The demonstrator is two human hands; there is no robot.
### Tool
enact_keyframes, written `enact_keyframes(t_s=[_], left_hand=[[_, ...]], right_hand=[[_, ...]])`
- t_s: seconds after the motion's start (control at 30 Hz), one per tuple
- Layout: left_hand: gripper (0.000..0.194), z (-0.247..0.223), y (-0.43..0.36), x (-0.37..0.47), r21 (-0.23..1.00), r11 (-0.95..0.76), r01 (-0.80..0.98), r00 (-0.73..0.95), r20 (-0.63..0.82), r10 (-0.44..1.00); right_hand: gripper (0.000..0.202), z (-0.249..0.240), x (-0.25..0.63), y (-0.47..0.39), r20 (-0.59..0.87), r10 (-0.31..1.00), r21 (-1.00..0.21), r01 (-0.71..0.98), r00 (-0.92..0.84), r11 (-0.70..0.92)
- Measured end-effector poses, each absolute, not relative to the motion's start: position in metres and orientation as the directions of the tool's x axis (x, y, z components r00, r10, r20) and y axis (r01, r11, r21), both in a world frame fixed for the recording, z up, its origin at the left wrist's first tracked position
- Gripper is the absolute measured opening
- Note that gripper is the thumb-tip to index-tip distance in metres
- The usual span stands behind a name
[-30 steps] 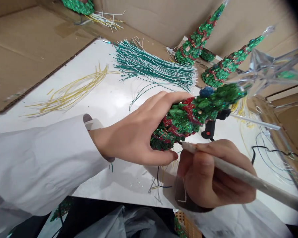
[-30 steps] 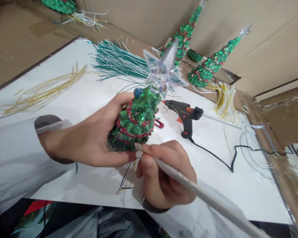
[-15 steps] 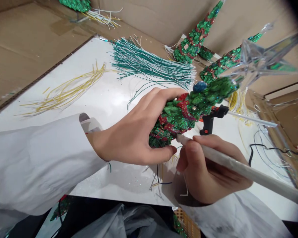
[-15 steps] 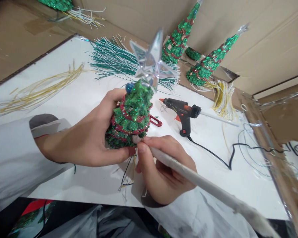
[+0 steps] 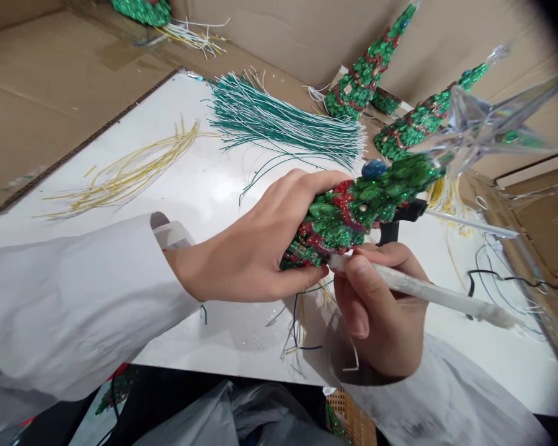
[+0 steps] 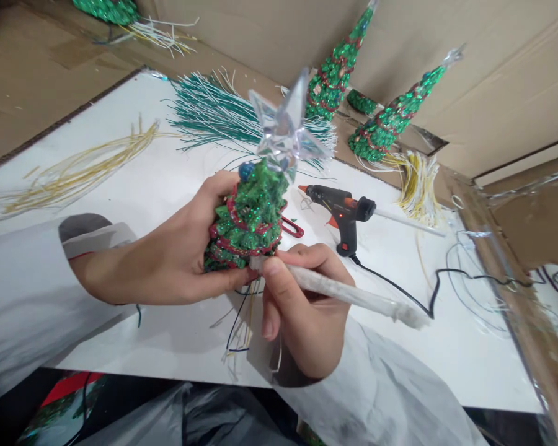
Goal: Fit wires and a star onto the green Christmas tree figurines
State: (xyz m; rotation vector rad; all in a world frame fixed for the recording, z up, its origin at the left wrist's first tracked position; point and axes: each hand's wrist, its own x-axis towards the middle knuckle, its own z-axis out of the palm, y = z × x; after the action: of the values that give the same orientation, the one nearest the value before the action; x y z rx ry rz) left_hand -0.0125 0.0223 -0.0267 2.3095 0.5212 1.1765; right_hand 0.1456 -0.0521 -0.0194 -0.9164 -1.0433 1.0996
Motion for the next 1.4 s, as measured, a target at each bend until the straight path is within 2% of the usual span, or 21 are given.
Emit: enact_keyframes(t_s=[0.23,0.8,0.97,1.13,1.27,1.33,1.4], left_hand=[[0.066,-0.026,0.022,-0.012,0.583,-0.802,0.129,0.558,0.626,0.545],[0.068,-0.027,0.023,-0.012,0.566,-0.815,0.123,0.554,0.642,0.530],[0.069,-0.027,0.023,-0.012,0.560,-0.820,0.121,0.544,0.653,0.527],[0.078,-0.028,0.024,-0.013,0.584,-0.800,0.133,0.548,0.630,0.551],[0.085,-0.029,0.026,-0.014,0.566,-0.813,0.136,0.554,0.637,0.536],[0.083,-0.030,0.026,-0.015,0.555,-0.820,0.142,0.556,0.640,0.530],[0.079,-0.031,0.026,-0.015,0.538,-0.825,0.174,0.535,0.652,0.538]], right_hand=[[0.009,-0.023,0.150,-0.049,0.131,0.991,-0.913,-0.391,-0.009,0.117],[0.008,-0.021,0.154,-0.044,0.031,0.998,-0.923,-0.384,-0.046,0.011],[0.008,-0.018,0.157,-0.042,-0.039,0.993,-0.901,-0.427,-0.107,-0.081],[0.009,-0.018,0.158,-0.042,-0.055,0.980,-0.883,-0.448,-0.190,-0.137],[0.010,-0.019,0.156,-0.044,-0.014,0.990,-0.906,-0.418,-0.143,-0.073],[0.009,-0.019,0.154,-0.044,0.047,0.997,-0.913,-0.407,-0.055,0.021],[0.018,-0.018,0.153,-0.044,0.157,0.984,-0.926,-0.334,0.082,0.176]])
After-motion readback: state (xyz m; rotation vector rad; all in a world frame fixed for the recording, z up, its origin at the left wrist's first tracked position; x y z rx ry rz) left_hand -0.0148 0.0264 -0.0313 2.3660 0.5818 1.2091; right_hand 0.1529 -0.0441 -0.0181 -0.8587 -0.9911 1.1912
